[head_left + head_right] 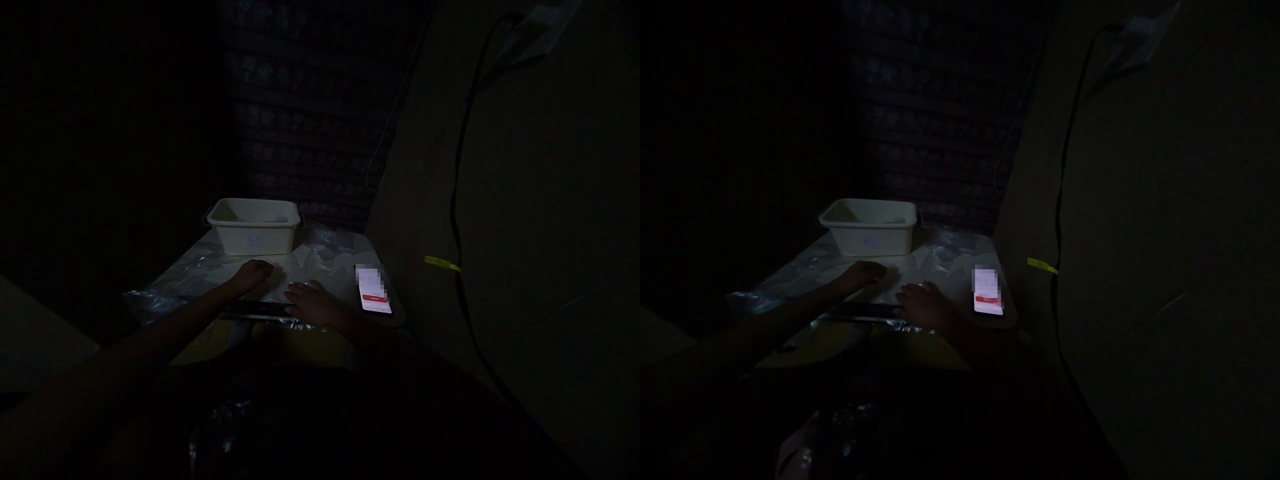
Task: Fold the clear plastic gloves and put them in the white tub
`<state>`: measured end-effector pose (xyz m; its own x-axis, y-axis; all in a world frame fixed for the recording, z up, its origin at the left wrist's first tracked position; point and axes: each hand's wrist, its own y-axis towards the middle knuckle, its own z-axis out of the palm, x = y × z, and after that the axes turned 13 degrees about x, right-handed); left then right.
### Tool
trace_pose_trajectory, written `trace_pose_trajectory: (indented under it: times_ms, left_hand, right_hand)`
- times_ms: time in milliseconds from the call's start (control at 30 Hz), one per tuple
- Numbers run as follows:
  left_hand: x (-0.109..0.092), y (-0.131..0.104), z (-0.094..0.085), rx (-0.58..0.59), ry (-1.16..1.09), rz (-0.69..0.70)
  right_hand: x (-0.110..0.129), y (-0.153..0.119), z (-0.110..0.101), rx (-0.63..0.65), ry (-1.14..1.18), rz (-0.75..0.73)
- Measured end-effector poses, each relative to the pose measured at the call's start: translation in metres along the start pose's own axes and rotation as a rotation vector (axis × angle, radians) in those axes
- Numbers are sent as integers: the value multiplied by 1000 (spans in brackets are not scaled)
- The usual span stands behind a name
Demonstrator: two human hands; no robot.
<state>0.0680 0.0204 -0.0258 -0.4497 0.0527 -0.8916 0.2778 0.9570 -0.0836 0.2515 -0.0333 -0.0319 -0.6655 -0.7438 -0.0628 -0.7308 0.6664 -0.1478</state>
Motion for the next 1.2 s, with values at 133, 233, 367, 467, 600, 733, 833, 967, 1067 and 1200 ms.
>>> trace_pose_trajectory:
  times_ms: [133,233,367,467,600,733,833,967,1067,1200]
  left_hand:
    - [-6,-2,2,-24,-73,15]
    - [-8,-2,4,-10,-51,26]
    - [-7,0,6,17,171,61]
    - [-9,-4,6,30,430,141]
    - [-17,-17,8,105,656,279]
    - [-23,-26,10,163,740,417]
    - [-22,-27,12,176,725,446]
    - [-14,-25,15,-7,610,289]
    - [-10,-28,17,-55,503,19]
    - [-14,-39,16,111,566,-164]
  right_hand:
    - [1,3,0,-17,-16,-8]
    - [1,7,-4,-17,-7,4]
    - [-8,22,-6,-14,100,76]
    - [-22,40,-4,-81,326,190]
    - [-38,65,-2,-240,717,231]
    - [-44,85,-6,-260,1031,199]
    - [-45,93,-10,-221,1141,156]
    - [-46,92,-15,-216,1265,259]
    - [-47,85,-18,-236,1460,317]
    - [-46,78,-20,-283,1708,246]
